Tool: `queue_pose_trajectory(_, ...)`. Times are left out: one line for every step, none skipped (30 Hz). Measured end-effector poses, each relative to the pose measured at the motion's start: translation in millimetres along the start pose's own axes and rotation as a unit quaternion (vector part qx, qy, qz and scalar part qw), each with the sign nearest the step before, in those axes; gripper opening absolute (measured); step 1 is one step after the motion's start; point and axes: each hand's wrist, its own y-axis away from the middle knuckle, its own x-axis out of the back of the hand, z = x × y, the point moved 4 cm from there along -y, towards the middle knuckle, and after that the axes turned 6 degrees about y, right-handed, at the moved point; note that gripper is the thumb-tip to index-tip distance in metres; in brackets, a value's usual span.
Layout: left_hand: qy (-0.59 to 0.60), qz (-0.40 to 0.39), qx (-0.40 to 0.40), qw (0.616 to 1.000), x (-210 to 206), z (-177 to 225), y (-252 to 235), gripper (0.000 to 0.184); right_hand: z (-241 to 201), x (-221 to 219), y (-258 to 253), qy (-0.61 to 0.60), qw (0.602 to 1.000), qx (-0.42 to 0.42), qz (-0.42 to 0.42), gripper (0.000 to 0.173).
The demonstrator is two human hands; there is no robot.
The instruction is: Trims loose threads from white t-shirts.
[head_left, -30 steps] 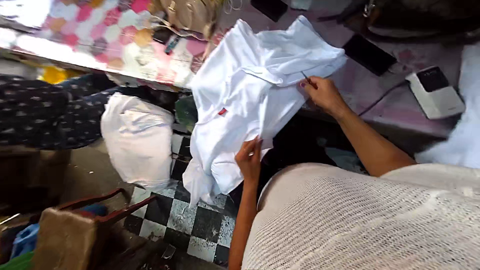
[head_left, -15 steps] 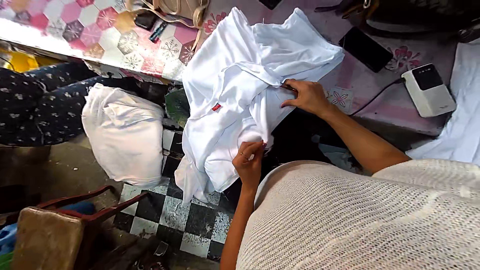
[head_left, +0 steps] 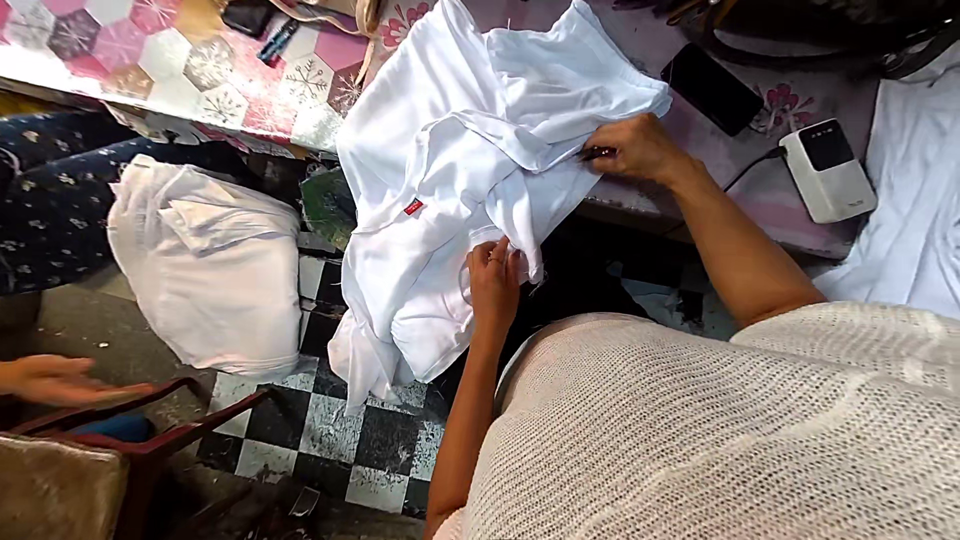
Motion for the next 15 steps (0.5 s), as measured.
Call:
queue_pose_trajectory(0.003,-0.003,-0.019,1.000,0.2,0.5,-6.6,0.036,3.2,10.2,-3.2,0.011,0.999,-0.025,0.032,0.019)
queue_pose_trajectory(0.006,-0.017,-0.028,0.999,1.1,-0.1,-12.4,0.041,7.3,23.9,-7.0,0.035,0.997,-0.052,0.055,0.021)
queue_pose_trajectory(0.008,-0.036,-0.030,0.999,1.4,-2.3,-17.3,0.044,12.5,38.4,-10.1,0.064,0.992,-0.078,0.074,0.023)
queue_pose_trajectory(0.010,-0.049,-0.032,0.998,1.0,-5.4,-20.8,0.046,19.6,50.7,-12.2,0.098,0.986,-0.096,0.098,0.025)
queue_pose_trajectory(0.014,-0.050,-0.038,0.998,0.3,-8.3,-22.5,0.046,28.0,58.4,-14.4,0.124,0.979,-0.109,0.119,0.026)
queue_pose_trajectory(0.016,-0.043,-0.047,0.998,-0.8,-10.0,-22.0,0.045,36.9,60.1,-17.1,0.142,0.974,-0.119,0.134,0.027)
queue_pose_trajectory(0.014,-0.035,-0.057,0.998,-2.6,-10.1,-19.8,0.047,46.0,55.9,-20.3,0.152,0.970,-0.132,0.135,0.028)
queue_pose_trajectory(0.003,-0.022,-0.070,0.997,-5.5,-8.8,-15.9,0.050,54.8,47.1,-22.5,0.155,0.968,-0.148,0.127,0.029)
queue_pose_trajectory(-0.020,-0.008,-0.083,0.996,-9.2,-6.0,-10.7,0.053,62.3,36.0,-24.0,0.154,0.966,-0.176,0.108,0.030)
queue_pose_trajectory(-0.048,0.005,-0.098,0.994,-13.6,-2.9,-5.3,0.054,67.9,25.3,-26.4,0.149,0.962,-0.211,0.089,0.031)
queue_pose_trajectory(-0.075,0.020,-0.116,0.990,-18.5,-1.1,-0.4,0.053,69.9,17.3,-30.0,0.143,0.955,-0.250,0.072,0.032)
queue_pose_trajectory(-0.098,0.037,-0.137,0.985,-23.0,-0.4,3.6,0.050,67.9,12.7,-34.2,0.138,0.944,-0.294,0.053,0.031)
queue_pose_trajectory(-0.115,0.051,-0.157,0.980,-27.0,0.5,6.9,0.047,61.7,12.3,-35.8,0.135,0.931,-0.337,0.030,0.031)
queue_pose_trajectory(-0.128,0.059,-0.178,0.974,-30.1,2.3,8.2,0.044,50.8,17.4,-34.0,0.131,0.915,-0.381,0.001,0.031)
queue_pose_trajectory(-0.140,0.064,-0.197,0.968,-32.4,4.6,7.4,0.041,36.4,27.7,-30.1,0.125,0.898,-0.422,-0.020,0.032)
